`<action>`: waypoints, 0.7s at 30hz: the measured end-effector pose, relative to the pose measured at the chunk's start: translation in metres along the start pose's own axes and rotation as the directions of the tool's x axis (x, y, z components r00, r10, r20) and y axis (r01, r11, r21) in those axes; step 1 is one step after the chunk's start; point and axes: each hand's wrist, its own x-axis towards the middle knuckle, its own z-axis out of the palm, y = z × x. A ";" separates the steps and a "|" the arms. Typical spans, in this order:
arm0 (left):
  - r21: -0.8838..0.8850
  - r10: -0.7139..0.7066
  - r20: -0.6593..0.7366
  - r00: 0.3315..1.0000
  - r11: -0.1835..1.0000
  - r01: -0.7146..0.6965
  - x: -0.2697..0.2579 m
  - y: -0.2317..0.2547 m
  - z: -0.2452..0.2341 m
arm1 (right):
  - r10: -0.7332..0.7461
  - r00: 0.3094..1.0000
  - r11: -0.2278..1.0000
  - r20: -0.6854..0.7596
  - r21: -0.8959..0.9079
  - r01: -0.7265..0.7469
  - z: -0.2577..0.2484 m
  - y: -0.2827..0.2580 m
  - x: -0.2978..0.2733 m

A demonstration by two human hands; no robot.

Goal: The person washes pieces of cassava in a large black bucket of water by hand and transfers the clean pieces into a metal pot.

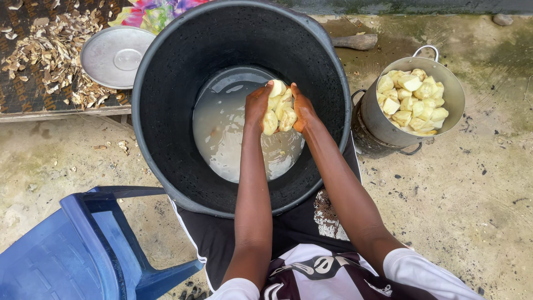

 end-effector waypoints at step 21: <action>0.407 0.402 0.066 0.913 0.825 -0.393 -0.004 0.078 0.151 | -0.406 0.913 0.900 0.025 0.184 0.395 -0.040 -0.148 -0.046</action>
